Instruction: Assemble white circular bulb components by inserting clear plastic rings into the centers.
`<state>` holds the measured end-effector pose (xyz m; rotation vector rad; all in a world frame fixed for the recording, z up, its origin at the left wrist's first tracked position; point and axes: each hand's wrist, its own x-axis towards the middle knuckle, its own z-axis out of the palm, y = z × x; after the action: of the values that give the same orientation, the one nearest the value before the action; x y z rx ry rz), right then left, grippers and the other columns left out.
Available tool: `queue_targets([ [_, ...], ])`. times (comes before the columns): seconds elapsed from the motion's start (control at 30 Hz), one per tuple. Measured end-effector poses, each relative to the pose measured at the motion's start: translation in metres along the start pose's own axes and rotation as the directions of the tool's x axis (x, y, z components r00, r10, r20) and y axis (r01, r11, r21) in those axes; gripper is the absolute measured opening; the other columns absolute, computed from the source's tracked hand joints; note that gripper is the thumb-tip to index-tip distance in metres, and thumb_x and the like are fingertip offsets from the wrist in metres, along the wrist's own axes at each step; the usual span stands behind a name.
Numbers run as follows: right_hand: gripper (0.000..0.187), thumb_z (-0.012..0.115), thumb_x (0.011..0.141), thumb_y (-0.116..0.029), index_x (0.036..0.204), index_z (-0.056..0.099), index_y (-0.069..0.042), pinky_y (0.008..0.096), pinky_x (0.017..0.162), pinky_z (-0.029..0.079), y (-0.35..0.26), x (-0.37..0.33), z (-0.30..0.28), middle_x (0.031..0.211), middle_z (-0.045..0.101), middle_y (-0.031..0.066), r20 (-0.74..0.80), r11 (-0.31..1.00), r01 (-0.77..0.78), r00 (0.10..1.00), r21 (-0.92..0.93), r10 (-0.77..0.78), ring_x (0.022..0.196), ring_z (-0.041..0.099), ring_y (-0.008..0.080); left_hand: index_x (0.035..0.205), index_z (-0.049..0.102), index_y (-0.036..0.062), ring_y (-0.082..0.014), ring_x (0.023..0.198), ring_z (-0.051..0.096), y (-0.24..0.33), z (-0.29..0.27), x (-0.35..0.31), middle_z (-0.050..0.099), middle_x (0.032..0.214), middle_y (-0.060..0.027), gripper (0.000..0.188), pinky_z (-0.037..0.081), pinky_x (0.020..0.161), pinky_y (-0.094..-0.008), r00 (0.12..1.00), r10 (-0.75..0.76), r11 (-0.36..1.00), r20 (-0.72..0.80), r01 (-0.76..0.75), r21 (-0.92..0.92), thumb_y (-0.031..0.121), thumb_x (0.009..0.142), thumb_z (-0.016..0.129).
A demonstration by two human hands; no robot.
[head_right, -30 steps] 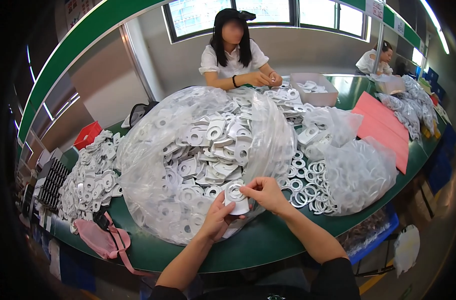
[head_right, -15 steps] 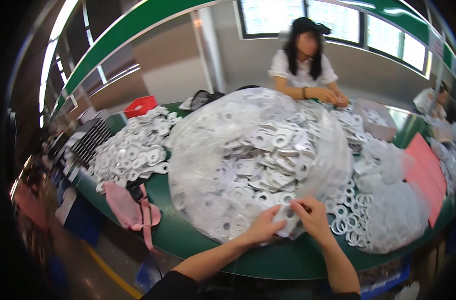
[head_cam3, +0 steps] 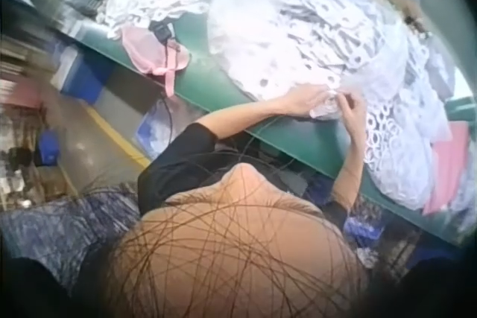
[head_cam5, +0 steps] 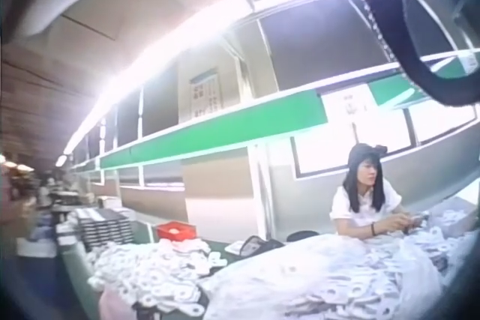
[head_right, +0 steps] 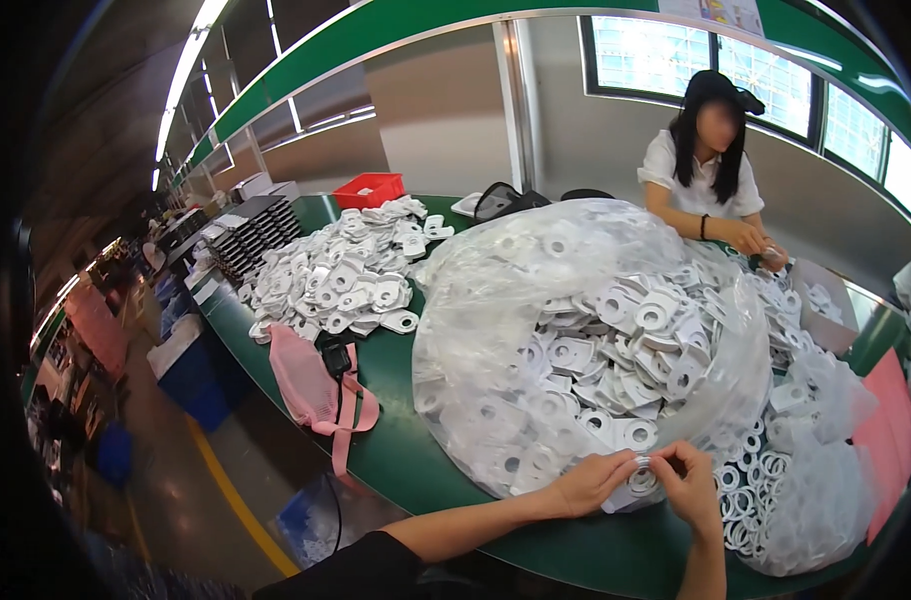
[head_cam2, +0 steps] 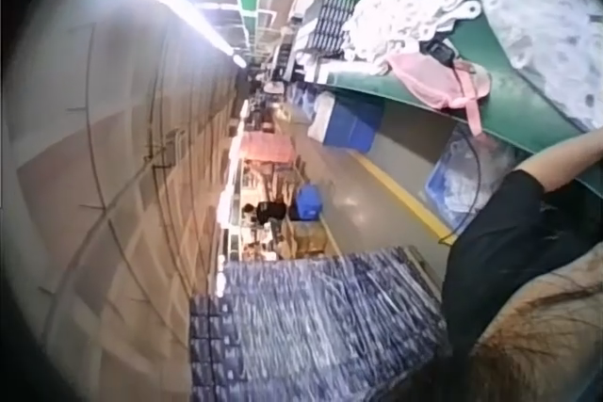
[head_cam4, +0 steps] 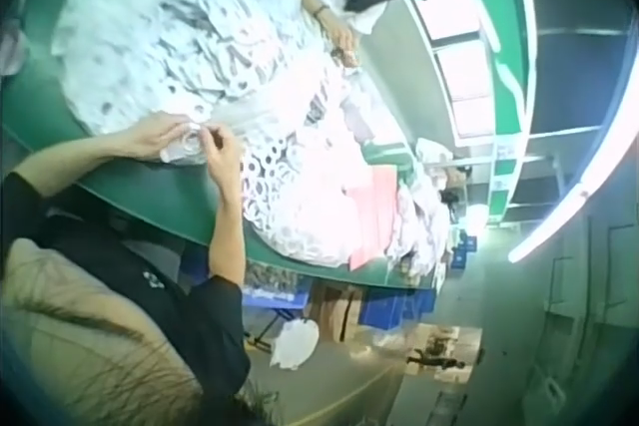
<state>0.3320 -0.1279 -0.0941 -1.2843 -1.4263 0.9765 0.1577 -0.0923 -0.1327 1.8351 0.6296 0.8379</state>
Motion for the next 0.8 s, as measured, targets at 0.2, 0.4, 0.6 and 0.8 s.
queue_targets([
  [0.2,0.013,0.061,0.078,-0.007,0.072,0.054,0.001,0.0220,0.052,0.038,0.008,0.000,0.009,0.060,0.055,0.0028,-0.008,0.976,0.110,0.994,-0.188,-0.113,0.057,0.049,0.0066,0.086,0.052,0.0027,-0.0412,0.069,0.053,-0.004,-0.002,-0.001,0.054,0.072,-0.0212,0.020,0.041,0.057,-0.0418,0.989,0.083,0.983,-0.123,-0.061,0.176,0.020,0.091,0.045],
  [0.4,0.009,0.058,0.085,-0.008,0.083,0.058,0.000,0.0199,0.058,0.041,0.009,0.004,0.029,0.070,0.058,-0.0003,-0.163,0.988,0.116,0.982,0.100,-0.098,0.062,0.051,0.0061,0.090,0.051,0.0022,-0.0289,0.067,0.055,0.002,0.002,0.001,0.055,0.074,-0.0166,0.018,0.043,0.063,-0.0340,0.984,-0.048,0.996,-0.170,0.059,0.064,0.019,0.092,0.045],
  [0.6,0.014,0.056,0.089,-0.009,0.095,0.061,0.002,0.0188,0.064,0.043,0.022,0.008,0.019,0.080,0.062,0.0023,-0.218,0.957,0.085,0.976,0.277,-0.024,0.070,0.055,0.0068,0.111,0.041,0.0028,-0.0121,0.087,0.047,0.006,0.028,-0.005,0.049,0.099,-0.0070,0.025,0.040,0.078,-0.0263,0.968,0.032,0.901,-0.249,-0.135,-0.412,0.023,0.096,0.041],
  [0.8,0.012,0.055,0.086,-0.002,0.094,0.063,0.003,0.0196,0.061,0.044,0.012,0.003,0.012,0.081,0.061,0.0037,-0.049,0.973,0.102,0.994,0.207,-0.094,0.066,0.058,0.0094,0.099,0.049,0.0015,-0.0104,0.084,0.046,-0.014,0.009,0.004,0.051,0.090,-0.0034,0.028,0.039,0.080,-0.0251,0.998,-0.049,0.878,-0.043,0.023,-0.478,0.026,0.097,0.036],
])
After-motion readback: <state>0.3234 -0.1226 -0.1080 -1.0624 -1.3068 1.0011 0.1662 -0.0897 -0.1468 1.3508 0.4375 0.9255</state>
